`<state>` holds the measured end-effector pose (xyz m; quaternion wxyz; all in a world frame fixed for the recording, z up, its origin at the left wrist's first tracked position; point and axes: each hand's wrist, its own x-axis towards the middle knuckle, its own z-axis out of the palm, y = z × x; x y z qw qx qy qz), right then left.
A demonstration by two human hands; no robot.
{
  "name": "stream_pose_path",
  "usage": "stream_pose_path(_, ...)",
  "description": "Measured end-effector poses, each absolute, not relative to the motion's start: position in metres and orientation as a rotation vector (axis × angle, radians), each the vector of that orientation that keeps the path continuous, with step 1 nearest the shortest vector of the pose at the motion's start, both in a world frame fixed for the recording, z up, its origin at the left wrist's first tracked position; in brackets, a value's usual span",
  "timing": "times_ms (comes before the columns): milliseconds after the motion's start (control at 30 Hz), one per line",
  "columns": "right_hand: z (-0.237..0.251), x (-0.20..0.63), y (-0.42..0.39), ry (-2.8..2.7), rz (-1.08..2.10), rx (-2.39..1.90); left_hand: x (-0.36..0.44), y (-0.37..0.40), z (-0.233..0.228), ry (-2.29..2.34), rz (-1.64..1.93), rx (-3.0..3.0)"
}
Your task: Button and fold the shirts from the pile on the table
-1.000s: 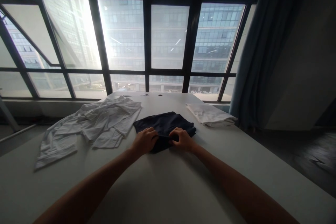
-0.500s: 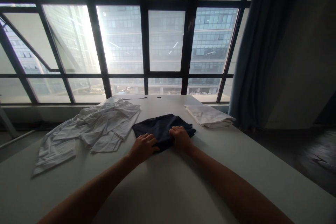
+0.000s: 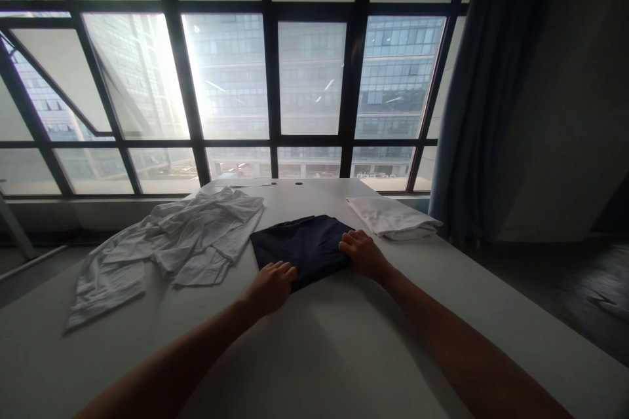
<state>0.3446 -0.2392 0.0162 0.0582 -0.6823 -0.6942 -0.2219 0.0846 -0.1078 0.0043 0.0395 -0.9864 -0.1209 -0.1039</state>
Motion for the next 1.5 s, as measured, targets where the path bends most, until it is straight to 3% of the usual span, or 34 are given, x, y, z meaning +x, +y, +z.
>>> stream_pose_path(233, 0.013, 0.360, -0.252, -2.068, -0.326, -2.208, 0.078, -0.099, 0.001, -0.296, -0.445, -3.214)
stream_pose_path(500, 0.011, 0.379, -0.250, -1.800, -0.720, -2.266, 0.077, -0.096, 0.003, -0.084, -0.446, -3.174)
stream_pose_path(767, 0.027, 0.373, -0.254, -1.772, -0.245, -2.500, 0.076, -0.097, 0.009, 0.025, -0.368, -3.191)
stream_pose_path(933, 0.021, 0.363, -0.238, -1.542, -0.341, -2.371, 0.071, -0.105, 0.018, 0.134, -0.308, -3.376)
stream_pose_path(1033, 0.013, 0.362, -0.231, -1.659, -0.175, -2.454, 0.058, -0.102, 0.033, 0.067, -0.080, -3.518)
stream_pose_path(1133, 0.018, 0.363, -0.227, -1.817, 0.054, -2.502, 0.047, -0.082, 0.047, -0.047, 0.549, -3.655)
stream_pose_path(1200, 0.027, 0.363, -0.219, -1.828, 0.103, -2.523, 0.050, -0.059, 0.052, -0.175, 0.782, -3.727)
stream_pose_path(1233, 0.031, 0.362, -0.212, -1.796, 0.057, -2.532, 0.055, -0.046, 0.053, -0.275, 0.675, -3.762)
stream_pose_path(1333, 0.040, 0.361, -0.181, -1.678, -0.161, -2.476, 0.087, -0.010, 0.047, -0.653, -0.242, -3.555)
stream_pose_path(1367, 0.040, 0.361, -0.169, -1.669, -0.189, -2.440, 0.100, 0.000, 0.043, -0.683, -0.404, -3.439)
stream_pose_path(1500, 0.035, 0.361, -0.126, -1.767, -0.041, -2.378, 0.149, 0.020, 0.025, -0.537, -0.441, -3.278)
